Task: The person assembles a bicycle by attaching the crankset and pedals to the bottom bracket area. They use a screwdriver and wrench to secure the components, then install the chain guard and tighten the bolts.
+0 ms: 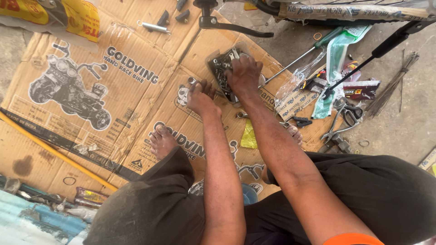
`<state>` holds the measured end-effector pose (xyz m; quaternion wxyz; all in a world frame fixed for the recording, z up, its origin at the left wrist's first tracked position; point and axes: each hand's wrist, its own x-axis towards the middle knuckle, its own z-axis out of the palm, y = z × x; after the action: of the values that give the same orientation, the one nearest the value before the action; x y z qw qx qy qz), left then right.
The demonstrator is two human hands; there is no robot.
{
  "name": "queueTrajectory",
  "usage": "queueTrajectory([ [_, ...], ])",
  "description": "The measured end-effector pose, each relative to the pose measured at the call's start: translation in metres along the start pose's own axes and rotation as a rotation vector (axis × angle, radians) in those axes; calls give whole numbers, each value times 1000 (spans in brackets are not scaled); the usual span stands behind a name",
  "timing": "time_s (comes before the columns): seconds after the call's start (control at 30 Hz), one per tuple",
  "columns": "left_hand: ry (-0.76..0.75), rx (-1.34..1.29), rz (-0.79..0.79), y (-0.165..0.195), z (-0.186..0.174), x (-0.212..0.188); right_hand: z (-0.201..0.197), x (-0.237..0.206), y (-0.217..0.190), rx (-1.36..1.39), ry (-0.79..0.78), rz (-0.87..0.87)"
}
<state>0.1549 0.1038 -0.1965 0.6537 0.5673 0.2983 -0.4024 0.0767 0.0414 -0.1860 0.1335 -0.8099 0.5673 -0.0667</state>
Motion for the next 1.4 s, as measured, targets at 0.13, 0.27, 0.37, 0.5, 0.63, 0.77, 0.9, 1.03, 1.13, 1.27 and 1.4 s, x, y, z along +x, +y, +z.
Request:
queueTrajectory([
  [0.13, -3, 16, 17, 0, 0, 0, 2, 3, 6, 54, 93, 84],
  [0.27, -37, 7, -4, -2, 2, -1, -2, 11, 14, 97, 74, 109],
  [0.37, -40, 23, 7, -2, 0, -1, -6, 15, 19, 208, 76, 125],
  [0.5, -42, 27, 3, -2, 0, -1, -11, 19, 17, 312, 42, 198],
  [0.63, -56, 22, 8, -3, 1, -3, -15, 24, 14, 410, -23, 165],
  [0.77, -55, 28, -5, -4, 3, -5, -12, 23, 8, 385, -133, 26],
  [0.9, -51, 37, -12, -4, 3, -7, -3, 14, -10, 358, -283, -96],
  [1.03, -52, 44, -11, -2, 2, -8, -4, 10, -18, 256, -433, -48],
  [1.13, -68, 42, 5, -2, 2, -8, -10, 11, -12, 103, -632, 90],
  [1.27, -52, 23, -19, -4, 4, -9, -14, 6, 1, 77, -481, 199],
  [1.4, -35, 11, -8, -4, 1, -9, -7, 0, 1, 117, -291, 181],
])
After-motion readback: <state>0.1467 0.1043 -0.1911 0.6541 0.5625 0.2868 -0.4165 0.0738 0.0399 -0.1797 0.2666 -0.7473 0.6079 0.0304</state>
